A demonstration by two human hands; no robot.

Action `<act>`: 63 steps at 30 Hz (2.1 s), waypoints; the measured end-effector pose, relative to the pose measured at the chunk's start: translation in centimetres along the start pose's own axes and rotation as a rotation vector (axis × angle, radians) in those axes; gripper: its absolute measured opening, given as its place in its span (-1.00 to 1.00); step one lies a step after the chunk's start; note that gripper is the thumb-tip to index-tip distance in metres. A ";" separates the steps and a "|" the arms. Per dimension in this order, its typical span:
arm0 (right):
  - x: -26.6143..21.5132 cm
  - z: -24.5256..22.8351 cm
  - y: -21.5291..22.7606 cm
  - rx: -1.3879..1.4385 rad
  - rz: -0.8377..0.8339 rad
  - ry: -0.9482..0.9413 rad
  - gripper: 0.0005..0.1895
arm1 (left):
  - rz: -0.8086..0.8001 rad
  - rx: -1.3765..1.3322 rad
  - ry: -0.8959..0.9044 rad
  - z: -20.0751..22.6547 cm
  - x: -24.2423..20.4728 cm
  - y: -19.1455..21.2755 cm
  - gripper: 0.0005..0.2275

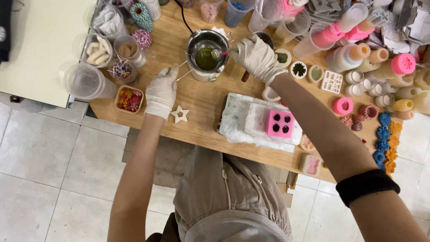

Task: The person prepares small decorative elements by hand, uses a pink tool to refine shapes in a mold, and then uses a handheld heat tool to heat liquid in a small pot.

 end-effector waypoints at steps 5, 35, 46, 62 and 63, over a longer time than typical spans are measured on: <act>-1.5 0.9 0.1 -0.009 -0.037 0.007 -0.85 | 0.048 0.018 -0.053 0.1 -0.4 0.0 -0.55; -26.0 0.3 17.5 1.240 -0.018 -1.563 -0.83 | 0.022 0.059 0.006 7.2 -3.9 7.1 -0.21; -26.5 -6.0 19.4 1.119 0.214 -1.686 -0.85 | 0.108 -0.281 0.035 15.6 -15.2 0.9 -0.31; -26.7 -8.7 18.7 1.367 0.407 -1.907 -0.71 | 0.224 -0.414 -0.097 21.6 -12.8 2.3 -0.42; -25.8 -9.9 20.2 1.369 0.425 -1.875 -0.71 | 0.223 -0.414 -0.099 22.4 -12.7 2.5 -0.42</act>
Point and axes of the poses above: each hand's wrist, its own x-axis towards the middle knuckle, its own y-axis out of the back of the hand, z = x × y, the point moved 3 cm from there along x, towards the middle knuckle, and after that the axes turned 15 degrees about -y, right-handed, at the moved point
